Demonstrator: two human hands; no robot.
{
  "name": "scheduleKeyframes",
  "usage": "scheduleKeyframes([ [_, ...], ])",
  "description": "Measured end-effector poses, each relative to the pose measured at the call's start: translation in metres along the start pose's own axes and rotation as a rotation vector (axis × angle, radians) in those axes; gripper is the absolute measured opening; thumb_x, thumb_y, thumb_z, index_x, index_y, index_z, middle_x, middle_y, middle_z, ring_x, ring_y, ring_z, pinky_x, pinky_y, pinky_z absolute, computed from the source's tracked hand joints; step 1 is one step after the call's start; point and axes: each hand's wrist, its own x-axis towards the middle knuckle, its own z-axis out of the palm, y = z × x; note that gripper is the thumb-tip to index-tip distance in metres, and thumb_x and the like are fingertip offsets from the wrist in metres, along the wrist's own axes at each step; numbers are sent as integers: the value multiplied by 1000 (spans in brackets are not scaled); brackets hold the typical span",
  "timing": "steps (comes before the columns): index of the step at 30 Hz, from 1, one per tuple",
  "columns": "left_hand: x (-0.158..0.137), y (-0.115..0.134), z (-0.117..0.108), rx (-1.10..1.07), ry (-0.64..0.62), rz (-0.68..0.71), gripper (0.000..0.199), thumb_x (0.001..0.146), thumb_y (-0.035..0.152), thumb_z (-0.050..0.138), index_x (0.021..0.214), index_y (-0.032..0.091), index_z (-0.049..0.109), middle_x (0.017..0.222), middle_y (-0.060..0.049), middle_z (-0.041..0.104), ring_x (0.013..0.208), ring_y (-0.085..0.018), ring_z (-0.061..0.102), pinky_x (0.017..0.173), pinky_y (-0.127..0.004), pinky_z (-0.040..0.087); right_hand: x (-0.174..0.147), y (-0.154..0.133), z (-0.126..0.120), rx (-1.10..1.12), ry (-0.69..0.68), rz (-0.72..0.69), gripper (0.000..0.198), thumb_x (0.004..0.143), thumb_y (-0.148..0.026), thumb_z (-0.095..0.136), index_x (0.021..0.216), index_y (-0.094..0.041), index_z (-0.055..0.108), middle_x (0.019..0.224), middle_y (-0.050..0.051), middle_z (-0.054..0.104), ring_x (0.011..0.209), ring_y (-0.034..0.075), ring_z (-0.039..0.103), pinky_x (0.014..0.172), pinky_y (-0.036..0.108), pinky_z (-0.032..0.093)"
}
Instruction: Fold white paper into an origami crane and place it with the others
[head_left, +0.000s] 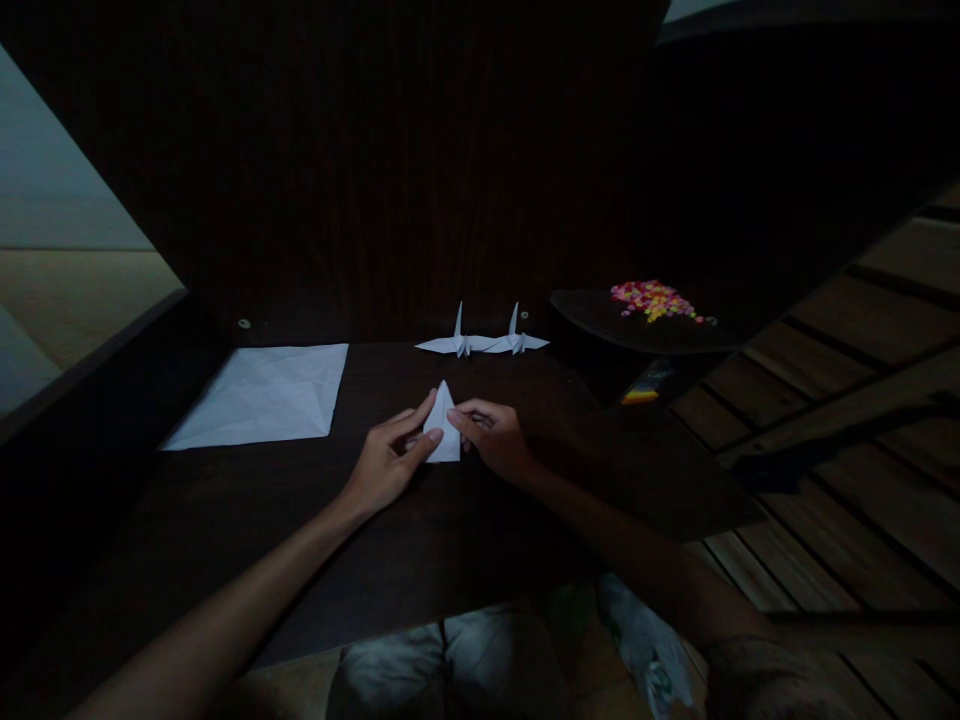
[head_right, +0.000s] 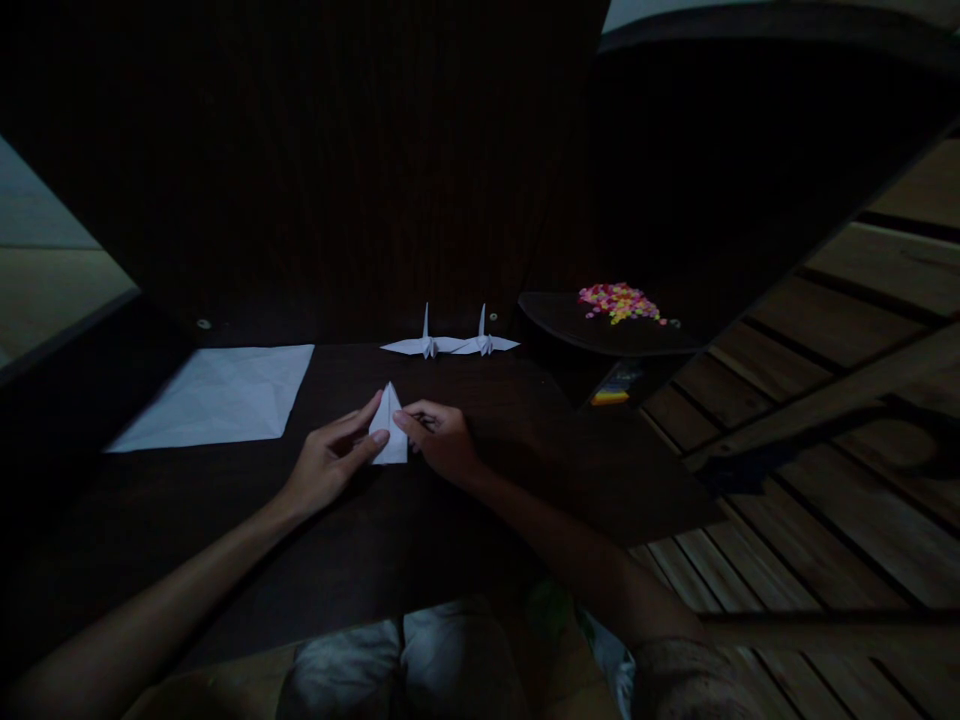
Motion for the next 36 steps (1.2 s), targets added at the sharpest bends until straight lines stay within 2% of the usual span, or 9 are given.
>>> scheduleKeyframes([
  [7, 1, 6, -1, 59, -6, 18, 45, 84, 35, 60, 126, 19, 59, 84, -2, 61, 72, -14, 56, 60, -23, 47, 0, 2, -1, -32, 5, 6, 30, 73, -46, 67, 69, -16, 67, 53, -2, 57, 44, 8, 49, 41, 19, 40],
  [12, 3, 8, 0, -13, 63, 28, 36, 81, 34, 66, 114, 18, 67, 91, -5, 65, 80, -15, 59, 64, -24, 49, -1, 3, -1, -51, -21, -19, 29, 74, -45, 67, 68, -16, 68, 53, -2, 57, 43, 7, 49, 41, 18, 39],
  [19, 1, 8, 3, -59, 113, -1, 28, 79, 35, 67, 101, 19, 73, 75, -3, 63, 67, -13, 56, 54, -23, 44, -4, 5, 1, -71, -56, -3, 29, 76, -44, 65, 72, -16, 70, 50, -3, 55, 41, 7, 47, 40, 18, 37],
  [27, 0, 6, 3, -76, 39, -10, 27, 81, 33, 66, 104, 21, 72, 71, -1, 56, 62, -11, 49, 50, -21, 38, -3, 3, 1, -30, -46, 37, 29, 75, -44, 66, 74, -16, 70, 48, -4, 54, 39, 6, 47, 39, 18, 37],
  [36, 0, 3, 2, -101, 54, -8, 32, 80, 32, 67, 109, 19, 70, 78, -5, 63, 67, -13, 55, 51, -21, 41, -2, 1, 4, 60, -35, 57, 28, 74, -43, 66, 79, -15, 68, 56, -2, 60, 41, 7, 49, 38, 18, 39],
])
